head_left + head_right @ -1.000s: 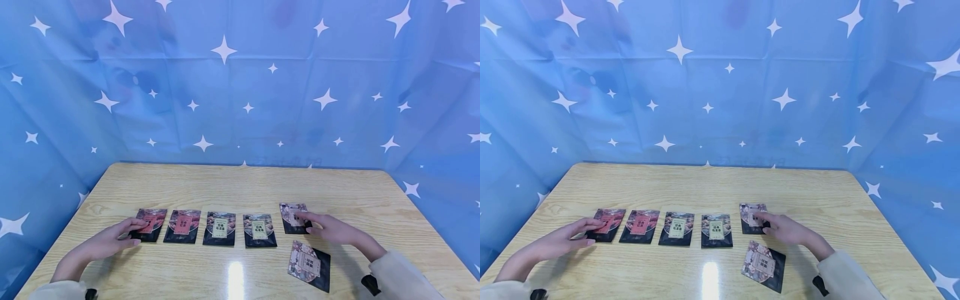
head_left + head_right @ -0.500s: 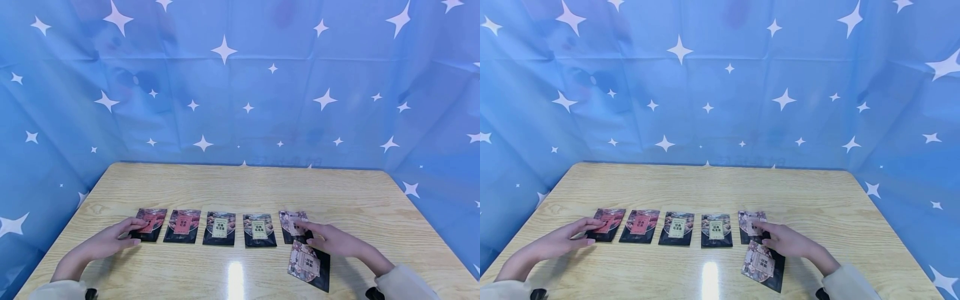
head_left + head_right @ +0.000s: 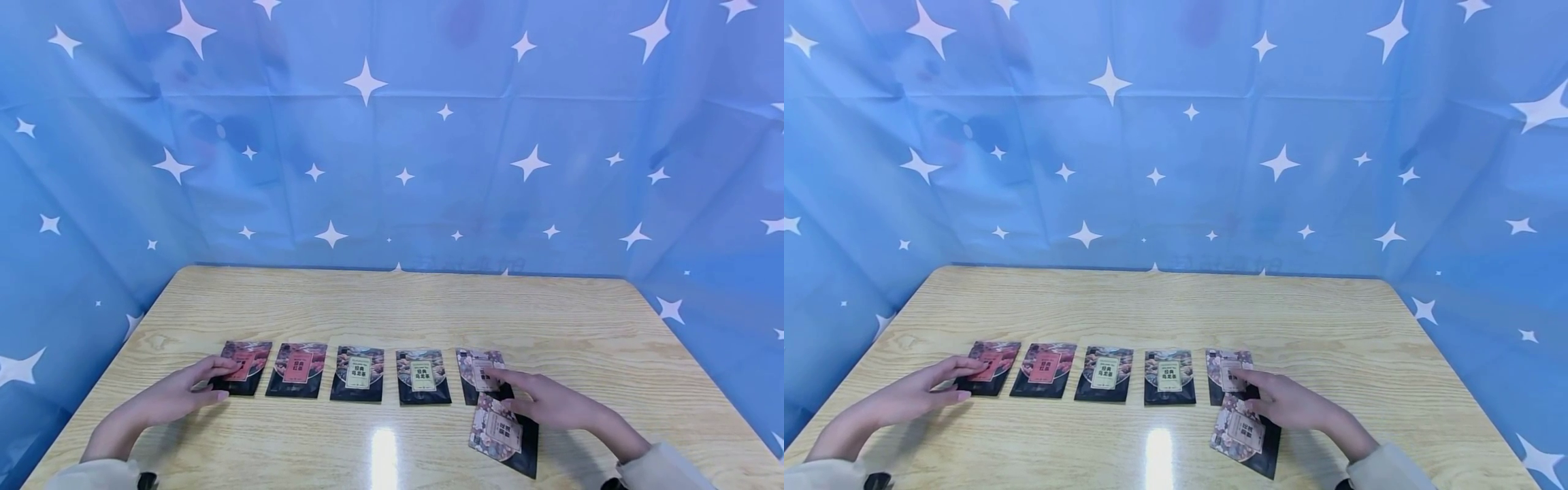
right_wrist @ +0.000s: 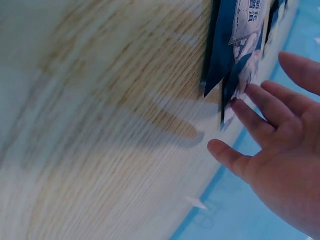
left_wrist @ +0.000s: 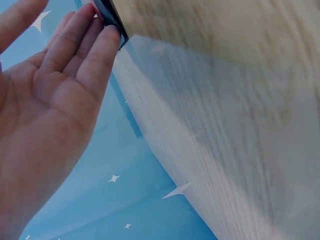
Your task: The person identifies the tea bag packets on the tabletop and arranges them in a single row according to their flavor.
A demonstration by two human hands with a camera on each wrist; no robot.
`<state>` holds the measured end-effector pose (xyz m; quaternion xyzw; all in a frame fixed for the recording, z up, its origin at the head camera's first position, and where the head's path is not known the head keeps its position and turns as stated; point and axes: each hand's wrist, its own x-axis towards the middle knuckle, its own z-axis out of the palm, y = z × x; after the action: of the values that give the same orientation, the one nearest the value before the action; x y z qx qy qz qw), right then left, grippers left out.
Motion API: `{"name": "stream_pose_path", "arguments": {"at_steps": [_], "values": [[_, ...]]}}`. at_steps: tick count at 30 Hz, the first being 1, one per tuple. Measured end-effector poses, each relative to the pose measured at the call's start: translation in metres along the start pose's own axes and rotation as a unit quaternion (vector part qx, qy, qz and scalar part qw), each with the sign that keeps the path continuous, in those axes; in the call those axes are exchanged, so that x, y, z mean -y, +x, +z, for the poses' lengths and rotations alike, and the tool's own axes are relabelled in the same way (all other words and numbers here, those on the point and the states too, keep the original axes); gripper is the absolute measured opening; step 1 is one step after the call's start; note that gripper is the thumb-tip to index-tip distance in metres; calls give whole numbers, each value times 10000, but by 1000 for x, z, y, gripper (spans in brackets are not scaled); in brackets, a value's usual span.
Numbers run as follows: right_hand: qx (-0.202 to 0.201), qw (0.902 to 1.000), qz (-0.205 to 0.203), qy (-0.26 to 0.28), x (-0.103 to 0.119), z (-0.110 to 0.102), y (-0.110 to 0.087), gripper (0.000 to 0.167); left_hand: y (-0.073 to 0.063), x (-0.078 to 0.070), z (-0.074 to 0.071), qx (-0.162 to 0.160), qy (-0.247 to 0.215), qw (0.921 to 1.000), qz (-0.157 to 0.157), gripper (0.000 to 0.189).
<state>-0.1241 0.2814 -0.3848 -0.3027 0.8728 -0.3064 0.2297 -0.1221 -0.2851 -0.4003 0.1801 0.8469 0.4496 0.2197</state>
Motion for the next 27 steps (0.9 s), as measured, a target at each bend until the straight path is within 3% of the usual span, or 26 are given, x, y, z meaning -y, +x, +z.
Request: {"name": "stream_pose_path", "arguments": {"at_steps": [8, 12, 19, 27], "values": [[-298, 9988, -45, -385, 8, -3, -6, 59, 0, 1, 0, -11, 5, 10000, 0, 53], [-218, 9986, -450, -185, 10, -2, -14, 52, 0, 3, 1, -35, 28, 10000, -10, 53], [610, 9859, -1182, 1013, 7, 11, -25, 51, 0, 3, 0, -24, 56, 10000, 21, 53], [1007, 9780, -1290, 1290, 2, 20, -37, 48, 0, 3, -1, 47, -6, 10000, -51, 54]]}}
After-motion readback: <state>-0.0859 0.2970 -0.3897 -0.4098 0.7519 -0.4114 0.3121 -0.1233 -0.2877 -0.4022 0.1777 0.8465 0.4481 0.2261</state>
